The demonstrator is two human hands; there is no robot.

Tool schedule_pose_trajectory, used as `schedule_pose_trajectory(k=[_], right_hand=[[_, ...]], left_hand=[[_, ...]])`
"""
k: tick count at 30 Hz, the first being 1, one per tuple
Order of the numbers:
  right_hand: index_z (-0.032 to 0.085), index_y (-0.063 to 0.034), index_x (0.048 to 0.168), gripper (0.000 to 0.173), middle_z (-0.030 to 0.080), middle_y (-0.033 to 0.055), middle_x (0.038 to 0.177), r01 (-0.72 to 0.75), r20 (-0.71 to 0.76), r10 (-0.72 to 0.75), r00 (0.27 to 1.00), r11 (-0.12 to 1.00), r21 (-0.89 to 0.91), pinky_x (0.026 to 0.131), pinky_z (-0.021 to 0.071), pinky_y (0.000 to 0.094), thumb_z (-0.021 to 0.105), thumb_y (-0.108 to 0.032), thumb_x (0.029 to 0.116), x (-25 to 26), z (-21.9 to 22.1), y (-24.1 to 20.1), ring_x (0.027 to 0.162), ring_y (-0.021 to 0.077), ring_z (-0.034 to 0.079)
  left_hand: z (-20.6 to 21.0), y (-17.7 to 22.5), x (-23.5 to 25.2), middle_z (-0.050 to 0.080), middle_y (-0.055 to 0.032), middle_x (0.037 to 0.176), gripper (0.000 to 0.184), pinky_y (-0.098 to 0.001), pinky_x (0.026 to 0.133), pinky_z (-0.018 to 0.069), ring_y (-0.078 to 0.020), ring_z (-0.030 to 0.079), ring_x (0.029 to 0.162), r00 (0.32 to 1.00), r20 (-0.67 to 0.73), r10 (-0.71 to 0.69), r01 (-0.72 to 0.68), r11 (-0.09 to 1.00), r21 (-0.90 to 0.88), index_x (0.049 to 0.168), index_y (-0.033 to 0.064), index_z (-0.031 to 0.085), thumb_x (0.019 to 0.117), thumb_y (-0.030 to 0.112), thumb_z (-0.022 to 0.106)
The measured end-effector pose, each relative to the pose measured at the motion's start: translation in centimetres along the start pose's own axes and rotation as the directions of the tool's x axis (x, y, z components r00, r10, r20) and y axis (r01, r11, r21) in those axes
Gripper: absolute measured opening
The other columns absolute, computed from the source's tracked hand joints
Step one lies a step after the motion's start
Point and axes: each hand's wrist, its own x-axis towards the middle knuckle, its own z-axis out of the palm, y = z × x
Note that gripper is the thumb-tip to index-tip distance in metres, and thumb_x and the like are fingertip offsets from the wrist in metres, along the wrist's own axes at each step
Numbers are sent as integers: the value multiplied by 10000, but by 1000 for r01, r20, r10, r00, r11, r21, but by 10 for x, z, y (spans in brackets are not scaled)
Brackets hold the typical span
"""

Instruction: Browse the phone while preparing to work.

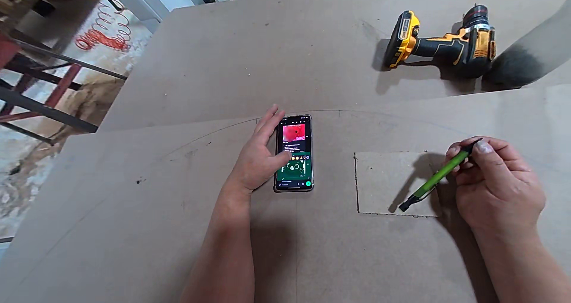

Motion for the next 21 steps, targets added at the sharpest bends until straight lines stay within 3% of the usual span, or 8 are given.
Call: schedule_pose_trajectory(k=[8, 21], right_hand=[[658, -136, 1076, 202, 688, -4, 957, -1, -5, 1, 1000, 1000, 4, 716, 585, 232, 465, -196, 1079, 0, 1, 0, 785, 90, 662], [652, -126, 1084, 202, 684, 2, 969, 10, 3, -10, 1000, 1000, -18, 719, 580, 231, 460, -192, 1083, 0, 0, 0, 799, 93, 660]], left_hand=[[-4, 1, -1, 234, 36, 1704, 799, -435, 1212, 385, -153, 287, 1539, 1000, -3, 14, -14, 998, -58, 1557, 183, 458, 776, 67, 583], [0, 1, 0, 199, 32, 1712, 806, -454, 1205, 394, -160, 278, 1541, 1000, 2, 27, -27, 999, -18, 1566, 234, 447, 805, 191, 708]])
